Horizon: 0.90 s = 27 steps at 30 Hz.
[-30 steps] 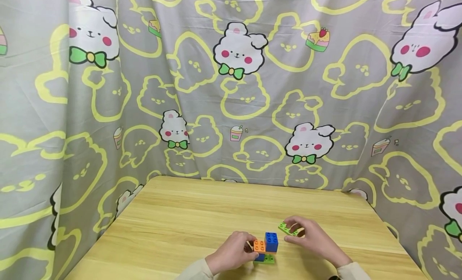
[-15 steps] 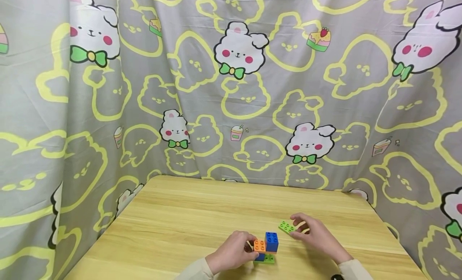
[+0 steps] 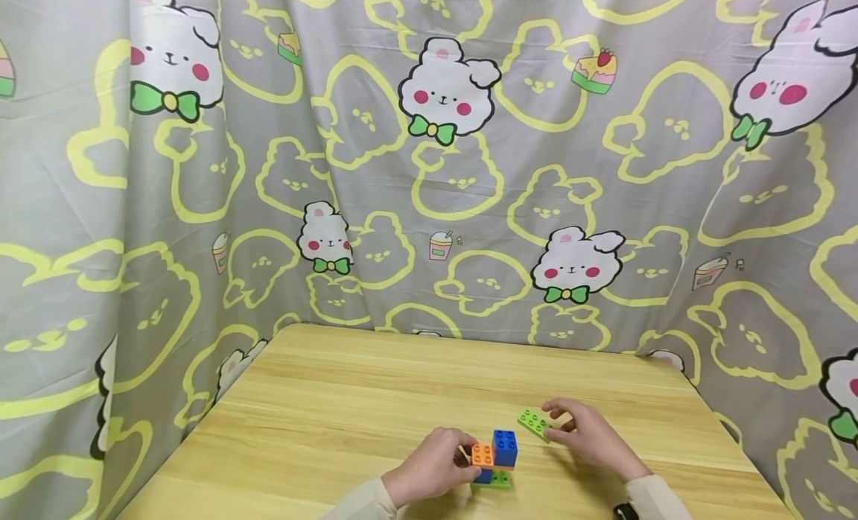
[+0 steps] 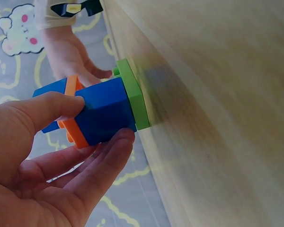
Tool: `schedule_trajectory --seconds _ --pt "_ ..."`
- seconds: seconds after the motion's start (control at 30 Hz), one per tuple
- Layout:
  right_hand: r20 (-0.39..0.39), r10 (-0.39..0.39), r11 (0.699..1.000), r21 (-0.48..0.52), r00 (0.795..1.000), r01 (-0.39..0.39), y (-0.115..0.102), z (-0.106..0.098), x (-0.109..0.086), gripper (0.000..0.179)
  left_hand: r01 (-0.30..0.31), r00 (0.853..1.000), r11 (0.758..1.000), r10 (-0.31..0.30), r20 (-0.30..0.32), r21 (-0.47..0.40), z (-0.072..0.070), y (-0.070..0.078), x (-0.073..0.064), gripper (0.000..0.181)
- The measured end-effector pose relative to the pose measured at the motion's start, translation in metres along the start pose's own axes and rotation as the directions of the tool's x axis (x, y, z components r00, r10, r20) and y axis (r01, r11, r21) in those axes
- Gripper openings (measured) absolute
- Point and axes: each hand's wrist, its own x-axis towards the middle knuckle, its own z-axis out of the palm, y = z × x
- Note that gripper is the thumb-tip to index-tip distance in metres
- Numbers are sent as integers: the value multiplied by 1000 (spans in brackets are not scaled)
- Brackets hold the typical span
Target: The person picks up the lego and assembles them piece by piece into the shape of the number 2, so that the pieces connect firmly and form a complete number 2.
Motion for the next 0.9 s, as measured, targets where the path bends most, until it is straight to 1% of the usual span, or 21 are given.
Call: schedule_trajectory --seconds 0.17,0.27,0.5,0.63,0.8,0.9 --pt "28 -30 999 -15 999 30 4 3 1 40 1 1000 1000 -1 1 7 0 0 0 28" --pt "36 -25 999 -29 999 27 5 4 1 38 7 1000 1000 -7 1 5 0 0 0 28" --pt "68 -74 996 -50 995 77 7 4 -1 29 9 1000 1000 -9 2 -1 -1 0 0 27" --pt "90 -55 996 -61 994 61 8 4 -1 27 7 1000 1000 -7 -1 3 -1 1 -1 27" --pt "83 -38 997 -62 996 43 8 3 -2 22 7 1000 1000 -7 -2 4 -1 1 -1 27" --pt "82 -17 999 -46 997 20 8 3 -3 21 5 1000 1000 -5 -1 2 -1 2 0 27"
